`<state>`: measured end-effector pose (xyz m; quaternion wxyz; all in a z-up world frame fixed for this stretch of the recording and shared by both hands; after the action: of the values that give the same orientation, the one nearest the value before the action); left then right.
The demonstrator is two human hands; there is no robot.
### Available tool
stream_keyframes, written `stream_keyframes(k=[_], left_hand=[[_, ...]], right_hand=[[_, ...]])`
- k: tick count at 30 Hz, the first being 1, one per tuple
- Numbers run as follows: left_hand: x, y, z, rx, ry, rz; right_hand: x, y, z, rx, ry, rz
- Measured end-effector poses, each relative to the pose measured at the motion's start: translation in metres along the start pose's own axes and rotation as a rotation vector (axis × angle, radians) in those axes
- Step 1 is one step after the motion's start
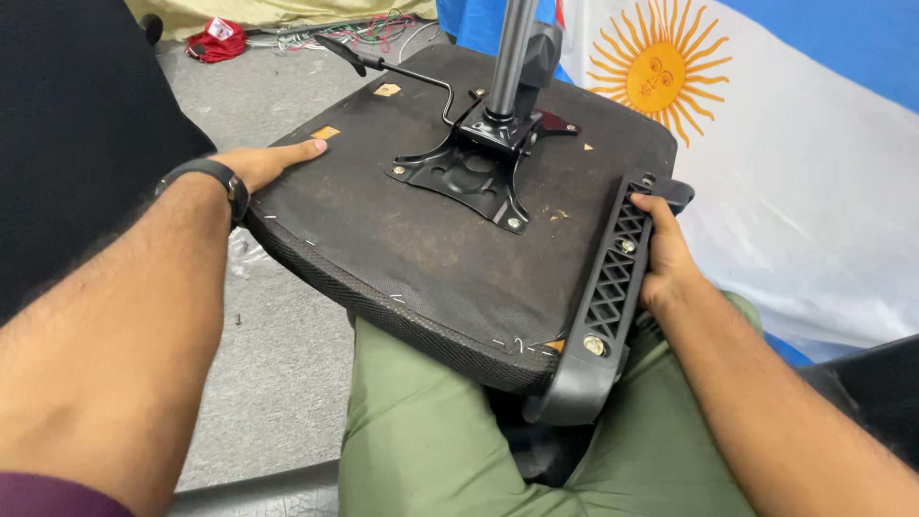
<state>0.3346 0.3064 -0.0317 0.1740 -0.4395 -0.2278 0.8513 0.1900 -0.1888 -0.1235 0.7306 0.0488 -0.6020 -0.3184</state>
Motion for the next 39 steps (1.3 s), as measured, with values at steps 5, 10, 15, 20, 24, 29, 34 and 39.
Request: stream_keyframes(k=[5,10,15,20,24,29,34,39], left_hand=[[0.019,-0.022,0.019,-0.25,0.014,0.117],[0.008,-0.039,0.044,-0.313,0.106,0.235],[0.009,-0.054,0.049,-0.295,0.164,0.32],[0.022,-0.057,0.025,-0.364,0.081,0.059],[0.032,-0.063,0.013,-0.407,0.04,-0.074],[0.015,-0.059,0.014,-0.587,0.236,-0.254],[-0.032,0.003,0.052,-0.695,0.417,-0.481],[-0.063,0.117,0.157,-0.396,0.748,-0.425]], right_hand=[[0.005,0.001,-0.005,0.081,-0.069,-0.091],[0.008,0.001,-0.004,0.09,-0.104,-0.088],[0.008,0.018,-0.009,0.127,-0.111,-0.055],[-0.01,0.032,-0.005,0.139,-0.06,-0.066],[0.0,0.043,-0.004,0.141,-0.048,-0.045],[-0.003,0.041,0.0,0.107,-0.049,-0.026],[-0.006,0.035,0.002,0.082,-0.009,-0.039],[-0.017,0.028,0.021,0.098,-0.031,-0.058]])
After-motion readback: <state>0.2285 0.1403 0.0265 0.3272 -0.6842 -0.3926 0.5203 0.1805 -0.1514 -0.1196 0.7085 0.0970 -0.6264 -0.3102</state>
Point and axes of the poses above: each hand's wrist, its own z-axis away from the middle knuckle, its own y-axis out of the palm, x = y × z, the point moved 9 cm from there along -z, towards the middle knuckle, and after that the axes turned 14 degrees about -y, right-handed, at the moved point
